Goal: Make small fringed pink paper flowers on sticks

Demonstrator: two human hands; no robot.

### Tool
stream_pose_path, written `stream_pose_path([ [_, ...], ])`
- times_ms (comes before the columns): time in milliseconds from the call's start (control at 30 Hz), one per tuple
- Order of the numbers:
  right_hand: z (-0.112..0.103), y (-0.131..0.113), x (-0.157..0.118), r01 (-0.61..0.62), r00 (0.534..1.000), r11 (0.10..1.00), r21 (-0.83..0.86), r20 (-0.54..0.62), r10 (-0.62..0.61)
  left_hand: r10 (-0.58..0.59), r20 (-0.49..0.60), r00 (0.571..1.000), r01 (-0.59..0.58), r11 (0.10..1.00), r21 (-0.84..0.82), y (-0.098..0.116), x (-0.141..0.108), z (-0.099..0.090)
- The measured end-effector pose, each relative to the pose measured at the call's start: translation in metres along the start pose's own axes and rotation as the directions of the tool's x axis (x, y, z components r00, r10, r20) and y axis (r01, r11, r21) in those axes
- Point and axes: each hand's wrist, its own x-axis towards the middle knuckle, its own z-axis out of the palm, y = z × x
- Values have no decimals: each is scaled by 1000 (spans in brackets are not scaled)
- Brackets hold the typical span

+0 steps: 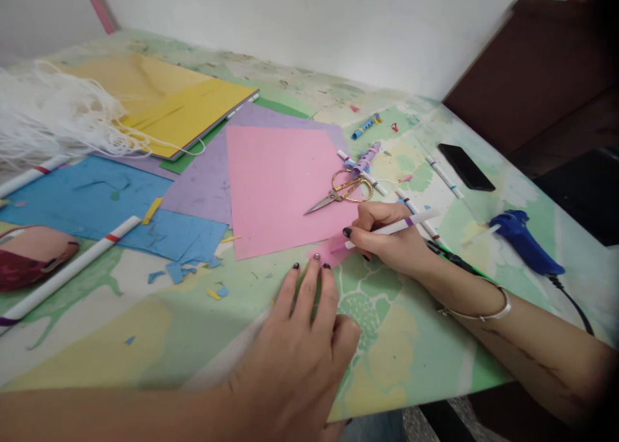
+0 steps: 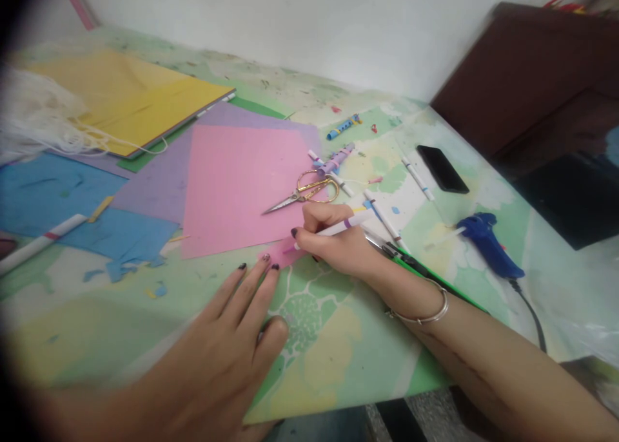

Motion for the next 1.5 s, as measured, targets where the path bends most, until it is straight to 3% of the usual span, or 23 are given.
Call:
stream_pose_path([
  [1500,1,-5,0,-4,1000,999,-43,-30,3,-6,7,1000,7,1000,-5,1,0,-2],
])
